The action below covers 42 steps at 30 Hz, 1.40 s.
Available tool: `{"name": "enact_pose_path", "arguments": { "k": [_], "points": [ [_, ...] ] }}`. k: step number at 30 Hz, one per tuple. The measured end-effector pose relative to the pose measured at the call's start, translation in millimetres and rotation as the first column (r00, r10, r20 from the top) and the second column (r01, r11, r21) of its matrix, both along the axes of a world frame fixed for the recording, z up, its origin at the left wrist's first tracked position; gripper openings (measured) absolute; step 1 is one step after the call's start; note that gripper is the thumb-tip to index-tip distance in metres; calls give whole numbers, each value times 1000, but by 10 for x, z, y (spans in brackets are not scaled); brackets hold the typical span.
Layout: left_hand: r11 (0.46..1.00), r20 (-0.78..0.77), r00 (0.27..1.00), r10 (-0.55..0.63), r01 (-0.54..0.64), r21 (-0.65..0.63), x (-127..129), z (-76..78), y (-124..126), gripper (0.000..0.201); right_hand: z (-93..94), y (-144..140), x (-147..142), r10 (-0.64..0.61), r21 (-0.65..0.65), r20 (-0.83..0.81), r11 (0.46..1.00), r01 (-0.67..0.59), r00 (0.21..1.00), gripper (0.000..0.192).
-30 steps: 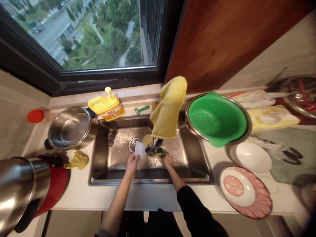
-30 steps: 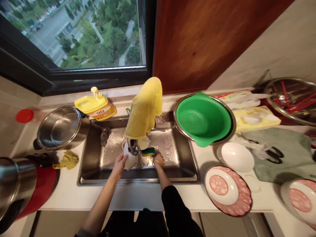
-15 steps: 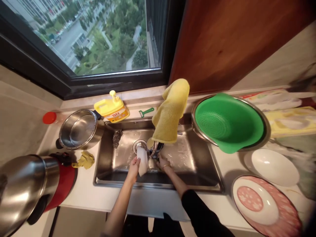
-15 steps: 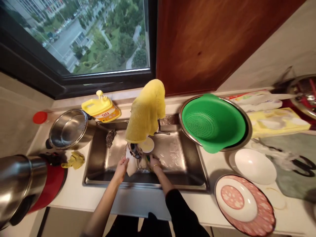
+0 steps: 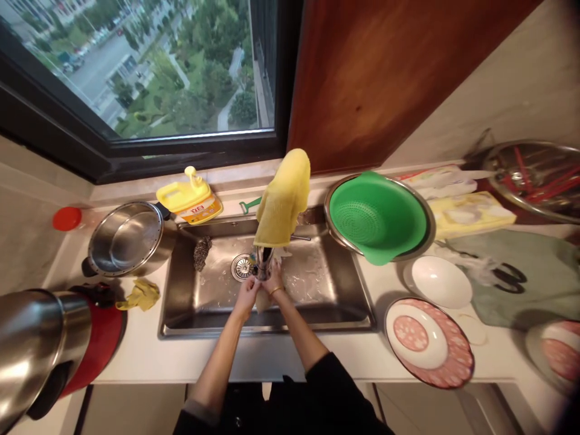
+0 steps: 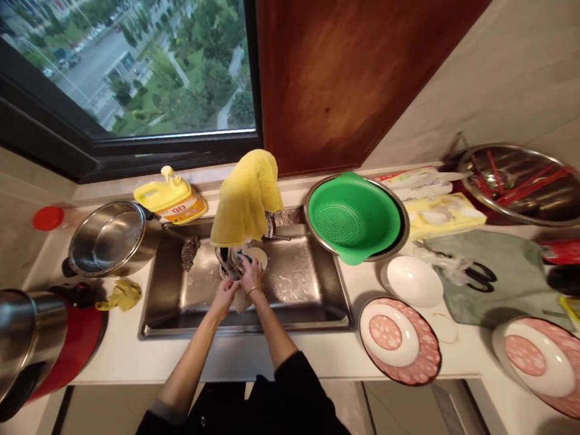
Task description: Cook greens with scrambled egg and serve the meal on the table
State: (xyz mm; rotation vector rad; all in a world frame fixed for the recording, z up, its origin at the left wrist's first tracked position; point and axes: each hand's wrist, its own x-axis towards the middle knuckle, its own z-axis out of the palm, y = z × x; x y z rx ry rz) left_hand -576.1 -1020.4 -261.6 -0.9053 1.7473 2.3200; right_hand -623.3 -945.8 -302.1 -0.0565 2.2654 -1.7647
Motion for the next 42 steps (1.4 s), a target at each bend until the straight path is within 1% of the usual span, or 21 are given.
{"name": "enact_pose_path", "arguments": {
  "k": [3, 4, 6, 8, 10, 12, 14, 17, 19, 21, 22, 23, 25, 26, 28, 31, 34, 36, 38, 39, 42],
  "points": [
    [1000, 13, 1000, 18, -18, 4, -56, -24, 42, 24, 24, 46, 125, -29, 91, -71, 995, 35, 997, 37],
    [1000, 22, 1000, 19, -19, 7, -63, -32, 62, 23, 20, 78, 112, -46, 89, -62, 995, 51, 997, 35],
    [1000, 37, 999, 15, -16, 20, -57, -38, 104, 22, -12, 181, -43, -93, 32, 34, 995, 92, 995, 30],
    [999, 43, 999, 12, -14, 44, -39, -26, 131, 22, -72, 329, -295, -127, -44, 162, 990, 136, 978, 27],
    [997, 37, 999, 24, -26, 67, -28, 2, 130, 23, -150, 489, -491, -122, -101, 223, 984, 148, 967, 30],
    [995, 25, 998, 52, -54, 89, -41, 41, 105, 25, -232, 614, -510, -129, -139, 246, 976, 167, 961, 38],
    [990, 8, 996, 92, -93, 108, -82, 85, 76, 28, -305, 671, -344, -168, -158, 266, 964, 215, 949, 47],
    [978, -34, 985, 167, -161, 132, -167, 142, 90, 37, -352, 627, 69, -268, -147, 269, 938, 314, 925, 56],
    [962, -74, 969, 237, -223, 156, -211, 155, 157, 41, -310, 541, 307, -354, -115, 240, 914, 389, 904, 56],
    [947, -74, 953, 294, -281, 153, -223, 135, 258, 38, -194, 435, 444, -414, -30, 128, 907, 421, 901, 53],
    [944, -57, 950, 308, -298, 142, -215, 113, 311, 35, -113, 379, 466, -413, 37, 46, 910, 412, 909, 51],
    [944, -32, 951, 309, -302, 128, -199, 86, 359, 31, -22, 325, 459, -385, 117, -38, 915, 387, 922, 49],
    [946, 12, 954, 299, -298, 126, -153, 22, 425, 28, 161, 230, 379, -275, 286, -162, 906, 312, 948, 44],
    [945, 26, 955, 295, -296, 137, -130, -11, 438, 29, 237, 195, 325, -208, 348, -186, 900, 262, 960, 42],
    [938, 56, 951, 306, -311, 155, -94, -72, 425, 30, 334, 162, 243, -70, 417, -215, 895, 157, 974, 37],
    [917, 109, 935, 338, -353, 186, -75, -142, 355, 27, 326, 215, 301, 69, 446, -267, 893, 60, 961, 32],
    [895, 173, 926, 337, -372, 247, -65, -184, 300, 20, 219, 336, 561, 119, 467, -309, 883, 41, 943, 33],
    [877, 205, 917, 342, -390, 280, -49, -192, 285, 22, 147, 398, 752, 126, 477, -345, 877, 58, 930, 34],
    [861, 222, 907, 359, -413, 298, -27, -182, 281, 26, 90, 416, 879, 71, 475, -380, 871, 129, 922, 35],
    [854, 226, 903, 366, -422, 303, -14, -170, 279, 27, 68, 411, 903, 13, 466, -390, 865, 186, 921, 36],
    [846, 231, 895, 382, -440, 303, 24, -105, 256, 31, 15, 376, 812, -258, 415, -365, 815, 405, 894, 44]
  ]
}}
